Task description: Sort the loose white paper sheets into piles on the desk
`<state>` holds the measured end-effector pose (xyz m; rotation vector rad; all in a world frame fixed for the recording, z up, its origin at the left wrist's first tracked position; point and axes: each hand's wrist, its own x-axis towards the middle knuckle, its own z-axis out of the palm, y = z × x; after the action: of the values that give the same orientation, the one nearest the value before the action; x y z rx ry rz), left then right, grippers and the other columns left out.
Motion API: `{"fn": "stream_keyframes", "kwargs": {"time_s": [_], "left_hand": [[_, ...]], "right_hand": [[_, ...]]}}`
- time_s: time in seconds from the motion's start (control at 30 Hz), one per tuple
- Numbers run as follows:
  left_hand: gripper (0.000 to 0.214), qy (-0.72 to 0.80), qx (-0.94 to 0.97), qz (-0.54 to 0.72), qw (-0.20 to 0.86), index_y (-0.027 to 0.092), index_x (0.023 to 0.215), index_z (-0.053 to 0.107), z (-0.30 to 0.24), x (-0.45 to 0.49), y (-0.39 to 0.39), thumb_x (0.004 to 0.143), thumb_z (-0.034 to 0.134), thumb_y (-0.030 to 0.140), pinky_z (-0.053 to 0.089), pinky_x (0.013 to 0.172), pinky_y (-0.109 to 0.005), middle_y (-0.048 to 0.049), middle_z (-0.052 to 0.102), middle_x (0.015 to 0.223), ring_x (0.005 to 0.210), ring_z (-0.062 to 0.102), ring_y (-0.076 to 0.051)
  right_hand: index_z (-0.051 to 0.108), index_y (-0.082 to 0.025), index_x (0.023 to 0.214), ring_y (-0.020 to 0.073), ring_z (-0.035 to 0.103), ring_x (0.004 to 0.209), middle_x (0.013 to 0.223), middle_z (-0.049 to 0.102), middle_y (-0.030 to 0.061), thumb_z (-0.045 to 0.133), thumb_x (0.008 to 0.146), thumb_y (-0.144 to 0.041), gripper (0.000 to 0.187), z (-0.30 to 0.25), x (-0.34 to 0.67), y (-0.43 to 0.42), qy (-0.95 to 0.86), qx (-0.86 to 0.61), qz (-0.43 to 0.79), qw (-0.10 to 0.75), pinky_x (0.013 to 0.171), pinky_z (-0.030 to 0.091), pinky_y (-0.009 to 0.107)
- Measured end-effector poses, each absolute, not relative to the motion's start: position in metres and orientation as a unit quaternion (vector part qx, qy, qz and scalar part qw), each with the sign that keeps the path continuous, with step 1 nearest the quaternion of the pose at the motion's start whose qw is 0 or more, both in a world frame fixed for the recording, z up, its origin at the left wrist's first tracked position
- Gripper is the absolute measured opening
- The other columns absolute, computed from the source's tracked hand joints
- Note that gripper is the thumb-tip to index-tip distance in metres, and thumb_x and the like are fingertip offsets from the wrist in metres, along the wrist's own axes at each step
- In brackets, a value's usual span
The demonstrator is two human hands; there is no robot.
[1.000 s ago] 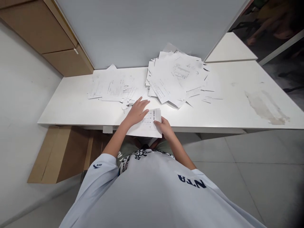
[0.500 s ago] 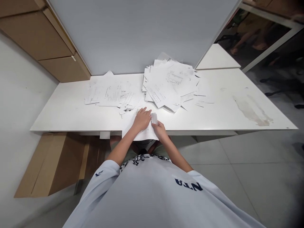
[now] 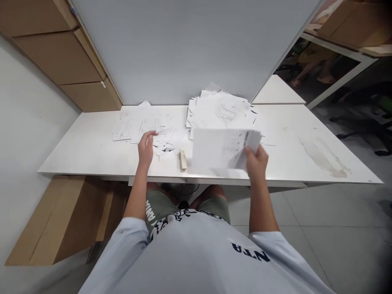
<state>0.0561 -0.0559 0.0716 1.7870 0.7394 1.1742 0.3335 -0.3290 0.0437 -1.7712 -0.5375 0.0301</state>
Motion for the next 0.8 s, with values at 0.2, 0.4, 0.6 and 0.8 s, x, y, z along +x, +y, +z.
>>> {"fn": "stream_keyframes", "kwargs": {"time_s": [0.2, 0.4, 0.6, 0.8], "left_hand": [[0.067, 0.468, 0.814, 0.284, 0.197, 0.014, 0.139, 0.048, -0.002, 0.051, 0.017, 0.082, 0.062, 0.046, 0.007, 0.119, -0.06, -0.0181, 0.04, 0.152, 0.147, 0.02, -0.04], [0.057, 0.429, 0.857, 0.224, 0.178, 0.017, 0.144, 0.045, -0.02, 0.03, -0.009, 0.092, 0.044, 0.041, 0.01, 0.119, -0.059, -0.0127, 0.041, 0.153, 0.148, 0.02, -0.037], [0.057, 0.423, 0.863, 0.222, 0.163, 0.018, 0.147, 0.041, -0.016, 0.014, -0.023, 0.092, 0.044, 0.035, 0.011, 0.12, -0.056, -0.0117, 0.037, 0.156, 0.149, 0.018, -0.035], [0.067, 0.5, 0.83, 0.161, 0.186, 0.007, 0.154, 0.02, 0.009, 0.038, 0.047, 0.095, 0.038, 0.033, 0.006, 0.121, -0.05, -0.0166, 0.015, 0.162, 0.151, 0.008, -0.031]], "right_hand": [[0.054, -0.019, 0.119, 0.0253, 0.061, 0.109, 0.106, 0.061, 0.0136, 0.041, 0.085, -0.024, 0.037, 0.051, 0.428, -0.221, -0.118, -0.725, 0.012, 0.678, 0.086, 0.053, 0.045], [0.04, -0.025, 0.119, 0.0224, 0.062, 0.101, 0.115, 0.054, 0.0124, 0.049, 0.082, -0.026, 0.037, 0.014, 0.418, -0.184, -0.052, -0.723, 0.066, 0.686, 0.078, 0.056, 0.043], [0.037, -0.026, 0.109, 0.0168, 0.062, 0.089, 0.107, 0.053, 0.0057, 0.052, 0.081, -0.026, 0.032, -0.004, 0.394, -0.186, -0.041, -0.721, 0.084, 0.687, 0.072, 0.056, 0.036], [0.046, -0.023, 0.105, 0.0146, 0.063, 0.088, 0.102, 0.056, 0.0048, 0.054, 0.076, -0.026, 0.03, -0.012, 0.35, -0.208, -0.01, -0.691, 0.126, 0.712, 0.068, 0.054, 0.03]]}}
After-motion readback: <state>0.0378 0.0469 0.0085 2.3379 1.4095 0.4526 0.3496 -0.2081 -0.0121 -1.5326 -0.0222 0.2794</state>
